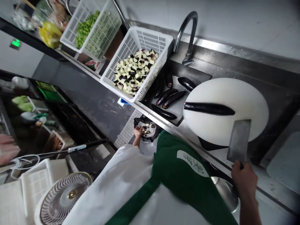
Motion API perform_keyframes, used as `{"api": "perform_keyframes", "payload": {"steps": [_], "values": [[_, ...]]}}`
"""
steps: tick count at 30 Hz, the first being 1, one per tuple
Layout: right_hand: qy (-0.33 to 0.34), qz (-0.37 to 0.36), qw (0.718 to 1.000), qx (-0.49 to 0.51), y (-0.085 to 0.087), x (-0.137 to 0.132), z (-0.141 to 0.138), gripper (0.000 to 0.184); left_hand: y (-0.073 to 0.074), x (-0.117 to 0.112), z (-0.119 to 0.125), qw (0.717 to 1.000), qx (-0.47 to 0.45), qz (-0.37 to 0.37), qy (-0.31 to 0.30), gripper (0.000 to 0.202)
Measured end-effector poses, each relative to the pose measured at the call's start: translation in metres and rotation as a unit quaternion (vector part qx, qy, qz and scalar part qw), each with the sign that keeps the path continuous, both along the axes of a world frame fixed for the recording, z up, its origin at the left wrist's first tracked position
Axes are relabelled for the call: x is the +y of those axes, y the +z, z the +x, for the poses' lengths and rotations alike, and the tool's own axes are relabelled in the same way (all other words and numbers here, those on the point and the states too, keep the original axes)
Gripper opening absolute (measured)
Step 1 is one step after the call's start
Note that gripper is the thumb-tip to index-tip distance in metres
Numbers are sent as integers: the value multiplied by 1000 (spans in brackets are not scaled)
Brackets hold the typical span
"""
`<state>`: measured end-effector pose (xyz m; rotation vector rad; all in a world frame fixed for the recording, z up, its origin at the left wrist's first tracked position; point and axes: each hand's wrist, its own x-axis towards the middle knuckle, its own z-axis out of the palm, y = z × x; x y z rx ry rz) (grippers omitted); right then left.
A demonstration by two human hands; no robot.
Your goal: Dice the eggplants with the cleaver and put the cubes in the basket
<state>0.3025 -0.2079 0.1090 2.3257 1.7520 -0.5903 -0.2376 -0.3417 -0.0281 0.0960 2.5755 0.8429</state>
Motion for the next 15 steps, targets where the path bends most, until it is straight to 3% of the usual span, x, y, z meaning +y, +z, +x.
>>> {"api": "perform_keyframes", "payload": {"steps": [5, 7, 9, 11, 13, 15], "values": [[-24, 13, 999, 44, -8, -3, 8, 38, 5, 17, -22, 996, 41, 14, -76, 21], [-58, 11, 991, 118, -8, -7, 9, 35, 17, 44, -20, 989, 64, 46, -126, 12], [-97, 1, 976, 193, -8, -12, 5, 39, 33, 86, 0, 970, 95, 107, -198, 15], [-115, -2, 969, 217, -8, -15, -2, 46, 55, 139, 41, 916, 147, 203, -314, 24], [-108, 10, 975, 192, -9, -17, -10, 45, 79, 197, 98, 814, 201, 293, -460, 32], [-95, 26, 983, 154, -11, -17, -15, 40, 103, 251, 160, 729, 225, 274, -586, 33]]}}
